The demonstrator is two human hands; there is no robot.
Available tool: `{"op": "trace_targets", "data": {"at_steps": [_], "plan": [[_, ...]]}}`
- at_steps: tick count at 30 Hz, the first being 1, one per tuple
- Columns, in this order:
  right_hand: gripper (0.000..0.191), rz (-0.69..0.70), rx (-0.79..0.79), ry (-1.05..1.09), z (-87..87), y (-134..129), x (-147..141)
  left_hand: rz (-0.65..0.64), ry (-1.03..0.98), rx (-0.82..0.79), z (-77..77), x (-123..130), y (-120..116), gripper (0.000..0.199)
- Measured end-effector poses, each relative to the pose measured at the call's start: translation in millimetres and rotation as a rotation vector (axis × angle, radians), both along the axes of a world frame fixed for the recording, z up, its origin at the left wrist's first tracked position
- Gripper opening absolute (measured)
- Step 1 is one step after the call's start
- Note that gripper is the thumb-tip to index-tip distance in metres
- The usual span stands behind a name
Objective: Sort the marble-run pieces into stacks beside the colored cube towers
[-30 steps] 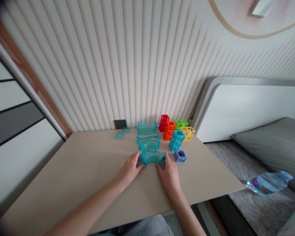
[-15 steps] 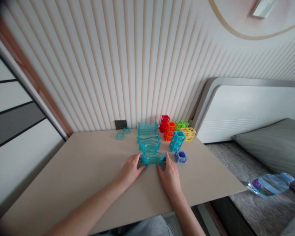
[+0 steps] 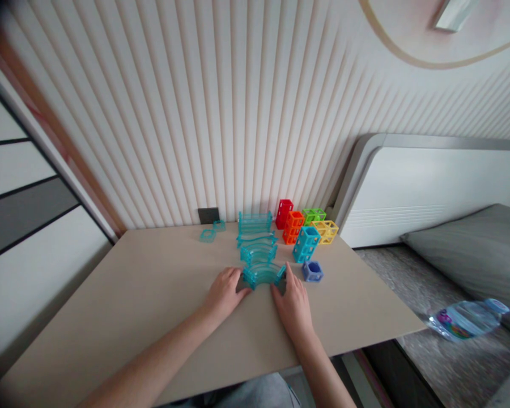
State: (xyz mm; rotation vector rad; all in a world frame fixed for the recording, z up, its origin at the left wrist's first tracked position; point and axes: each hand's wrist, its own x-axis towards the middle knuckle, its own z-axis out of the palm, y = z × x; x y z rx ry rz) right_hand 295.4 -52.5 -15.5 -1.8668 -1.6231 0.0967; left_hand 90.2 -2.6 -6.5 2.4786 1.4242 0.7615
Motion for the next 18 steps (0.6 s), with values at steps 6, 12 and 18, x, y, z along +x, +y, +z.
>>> {"op": "trace_targets", "data": {"at_steps": [6, 12, 18], "plan": [[0.066, -0.012, 0.006, 0.001, -2.4, 1, 1, -0.010, -0.015, -0.045, 2.4, -8, 0, 0.031], [0.070, -0.013, 0.006, 0.069, -7.0, -2, 2, -0.003, -0.002, -0.072, 2.3, -23, 7, 0.023], [0.071, -0.011, 0.113, 0.166, -8.9, -4, 4, 0.002, 0.009, -0.038, 3.1, -28, 11, 0.017]]}}
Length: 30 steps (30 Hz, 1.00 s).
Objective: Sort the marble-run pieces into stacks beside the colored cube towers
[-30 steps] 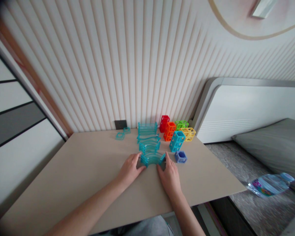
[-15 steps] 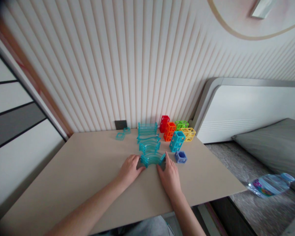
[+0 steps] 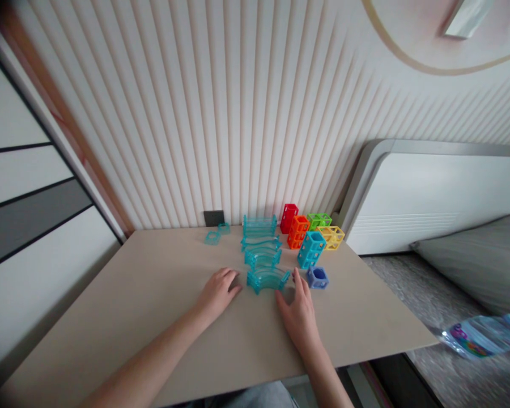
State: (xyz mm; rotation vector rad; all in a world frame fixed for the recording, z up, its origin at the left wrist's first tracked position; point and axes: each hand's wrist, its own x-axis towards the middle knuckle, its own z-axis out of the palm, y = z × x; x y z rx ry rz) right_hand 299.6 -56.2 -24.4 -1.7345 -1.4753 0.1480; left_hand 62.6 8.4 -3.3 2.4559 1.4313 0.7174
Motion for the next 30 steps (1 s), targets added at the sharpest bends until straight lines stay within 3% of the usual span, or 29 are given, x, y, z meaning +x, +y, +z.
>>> {"op": "trace_targets", "data": {"at_steps": [5, 8, 11, 17, 22, 30], "plan": [[0.063, -0.009, 0.053, 0.018, 7.3, -3, -4, 0.017, -0.035, 0.057, 1.2, -2, 0, 0.022], [0.055, 0.014, 0.111, 0.029, 13.5, -6, -7, 0.087, -0.020, 0.143, 4.3, -9, 13, 0.024], [0.045, 0.050, 0.212, 0.037, 18.9, -9, -8, 0.191, 0.071, 0.195, 8.5, -22, 40, 0.026], [0.035, -0.006, 0.366, 0.032, 24.1, -15, -4, 0.363, 0.152, 0.163, 10.2, -49, 104, 0.042], [0.023, -0.013, 0.419, 0.035, 23.1, -19, -3, 0.415, 0.218, 0.112, 5.8, -41, 137, 0.058], [0.017, 0.043, 0.428, 0.011, 21.1, -24, -2, 0.372, 0.260, 0.074, -4.2, -24, 154, 0.033]]}}
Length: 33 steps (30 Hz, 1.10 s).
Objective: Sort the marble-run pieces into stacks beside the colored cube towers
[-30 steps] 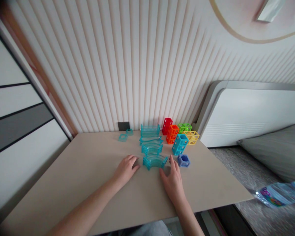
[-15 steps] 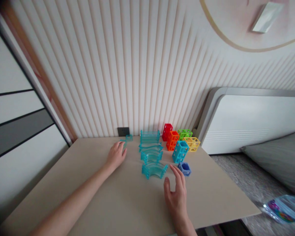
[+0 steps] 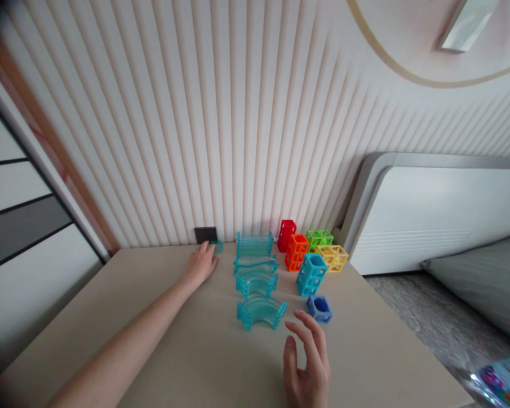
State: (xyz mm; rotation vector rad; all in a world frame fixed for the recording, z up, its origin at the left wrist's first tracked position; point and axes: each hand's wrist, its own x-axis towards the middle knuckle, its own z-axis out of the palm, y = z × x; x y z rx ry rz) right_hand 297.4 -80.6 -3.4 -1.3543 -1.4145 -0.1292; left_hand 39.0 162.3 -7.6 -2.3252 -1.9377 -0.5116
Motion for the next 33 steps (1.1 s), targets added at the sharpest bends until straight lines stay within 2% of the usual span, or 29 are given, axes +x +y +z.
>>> {"op": "trace_targets", "data": {"at_steps": [5, 8, 12, 15, 17, 20, 25, 27, 30, 33], "plan": [[0.016, 0.011, -0.002, -0.060, 5.4, -1, -2, -0.034, -0.014, -0.006, -4.2, -11, 2, 0.018], [0.020, 0.086, 0.100, -0.118, 8.4, -1, -5, -0.064, -0.044, 0.010, -4.4, -22, 0, 0.013], [0.030, 0.297, 0.198, -0.171, 17.8, -6, -20, -0.128, -0.125, 0.074, -1.7, -39, -15, 0.010], [0.034, 0.528, 0.096, -0.151, 30.9, -12, -48, -0.221, -0.195, 0.141, 0.2, -54, -38, 0.009], [0.035, 0.597, -0.011, -0.101, 39.3, -10, -74, -0.270, -0.239, 0.187, 1.1, -63, -58, 0.009], [0.039, 0.571, -0.197, 0.123, 46.0, 12, -114, -0.356, -0.375, 0.340, 4.6, -75, -86, 0.015], [0.055, 0.625, -0.451, 0.692, 44.0, 87, -166, -0.369, -0.468, 0.453, 15.6, -80, -111, 0.018], [0.060, 0.731, -0.529, 0.832, 40.8, 110, -178, -0.382, -0.495, 0.461, 17.2, -78, -115, 0.018], [0.064, 0.883, -0.521, 0.894, 31.9, 124, -187, -0.402, -0.490, 0.428, 15.1, -77, -118, 0.021], [0.061, 0.907, -0.446, 0.899, 19.3, 122, -188, -0.410, -0.455, 0.392, 11.4, -78, -120, 0.019]]}}
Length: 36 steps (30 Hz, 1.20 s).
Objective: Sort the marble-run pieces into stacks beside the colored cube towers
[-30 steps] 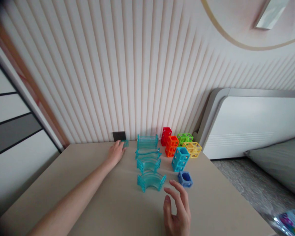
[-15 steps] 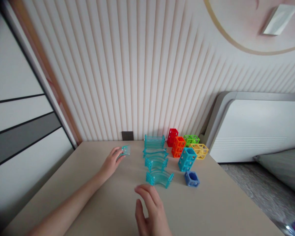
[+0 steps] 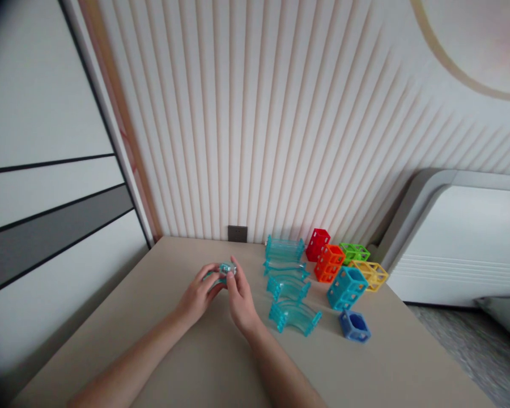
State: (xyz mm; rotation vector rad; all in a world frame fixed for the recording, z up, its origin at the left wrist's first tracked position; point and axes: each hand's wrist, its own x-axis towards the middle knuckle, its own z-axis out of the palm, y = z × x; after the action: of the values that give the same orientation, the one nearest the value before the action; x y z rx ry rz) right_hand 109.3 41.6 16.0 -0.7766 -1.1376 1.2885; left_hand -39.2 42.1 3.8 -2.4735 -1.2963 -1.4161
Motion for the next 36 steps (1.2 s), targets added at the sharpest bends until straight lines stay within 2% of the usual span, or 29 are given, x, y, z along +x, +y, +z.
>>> {"op": "trace_targets", "data": {"at_steps": [3, 5, 8, 11, 14, 19, 25, 30, 36], "plan": [[0.057, 0.001, -0.013, 0.047, -10.3, -4, 3, -0.014, 0.014, -0.015, -2.3, -2, -1, 0.021], [0.054, -0.015, -0.056, 0.099, -14.4, -7, 5, -0.013, -0.020, -0.022, -2.5, -3, -1, 0.029], [0.050, -0.057, -0.109, 0.157, -17.5, -10, 9, 0.009, -0.124, -0.019, -1.0, -4, -3, 0.038], [0.053, -0.013, -0.103, 0.120, -18.8, -14, 8, 0.044, -0.269, -0.019, 1.4, -3, -6, 0.036], [0.056, 0.058, -0.050, 0.059, -19.6, -19, 4, 0.058, -0.391, -0.056, 3.5, 1, -11, 0.033], [0.053, 0.119, 0.098, -0.010, -19.2, -25, 1, -0.025, -0.458, -0.111, 7.8, 12, -21, 0.033], [0.049, 0.086, 0.296, -0.339, -15.8, -31, 8, -0.039, -0.559, -0.211, 10.5, 18, -25, 0.034], [0.062, 0.074, 0.343, -0.445, -22.3, -34, 7, -0.016, -0.655, -0.309, 2.7, 20, -20, 0.037], [0.059, 0.081, 0.372, -0.452, -16.1, -31, 8, -0.080, -0.626, -0.442, -3.4, 24, -22, 0.041]]}}
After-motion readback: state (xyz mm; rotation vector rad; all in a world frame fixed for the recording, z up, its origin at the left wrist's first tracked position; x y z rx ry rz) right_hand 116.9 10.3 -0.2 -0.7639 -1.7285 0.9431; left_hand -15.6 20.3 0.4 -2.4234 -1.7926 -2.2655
